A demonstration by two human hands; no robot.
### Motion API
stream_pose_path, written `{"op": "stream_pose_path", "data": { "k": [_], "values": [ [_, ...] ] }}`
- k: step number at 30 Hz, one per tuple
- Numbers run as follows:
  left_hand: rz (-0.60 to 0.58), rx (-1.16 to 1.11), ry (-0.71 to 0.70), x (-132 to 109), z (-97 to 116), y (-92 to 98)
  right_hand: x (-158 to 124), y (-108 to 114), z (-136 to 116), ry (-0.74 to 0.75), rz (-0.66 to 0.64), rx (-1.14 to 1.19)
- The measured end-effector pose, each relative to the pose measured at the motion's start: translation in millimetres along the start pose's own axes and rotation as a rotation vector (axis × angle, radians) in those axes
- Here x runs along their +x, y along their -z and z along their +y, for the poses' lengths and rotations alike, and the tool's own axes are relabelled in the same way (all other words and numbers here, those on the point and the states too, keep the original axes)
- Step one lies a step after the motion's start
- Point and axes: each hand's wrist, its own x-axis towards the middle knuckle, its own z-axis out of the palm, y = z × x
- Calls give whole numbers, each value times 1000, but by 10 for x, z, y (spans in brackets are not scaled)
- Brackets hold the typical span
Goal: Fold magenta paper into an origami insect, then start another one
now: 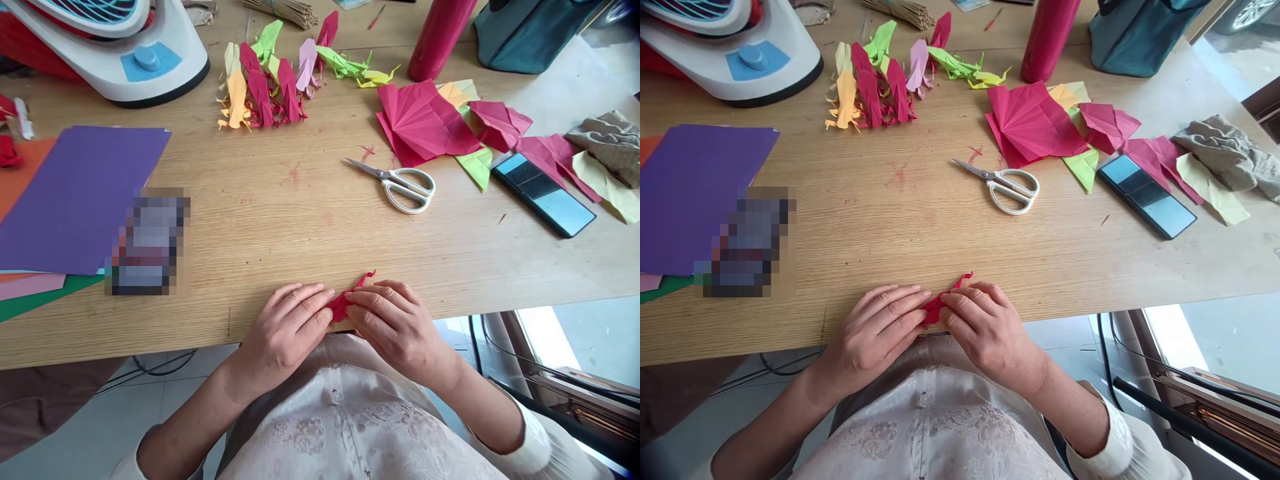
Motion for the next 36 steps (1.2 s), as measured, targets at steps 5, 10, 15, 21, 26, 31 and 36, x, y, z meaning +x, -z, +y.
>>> {"op": "stream_pose_path", "data": {
  "k": [5, 10, 15, 21, 26, 31, 36],
  "values": [
    [13, 16, 33, 52, 35, -17, 91, 32, 34, 46, 2, -73],
    [34, 143, -62, 69, 25, -11, 88, 45, 50, -17, 22, -5],
    [52, 130, -22, 67, 31, -39, 68, 48, 18, -43, 34, 24],
    [63, 47, 22, 43, 37, -56, 69, -31, -66, -58, 42, -101],
    [45, 7, 69, 43, 54, -62, 52, -77, -118, -110, 73, -47],
    [102, 11, 109, 43, 100, -78, 32, -83, -148, -132, 74, -33],
    [132, 35, 148, -37, 133, -67, 49, -61, -158, -122, 42, -51]
  ]
}}
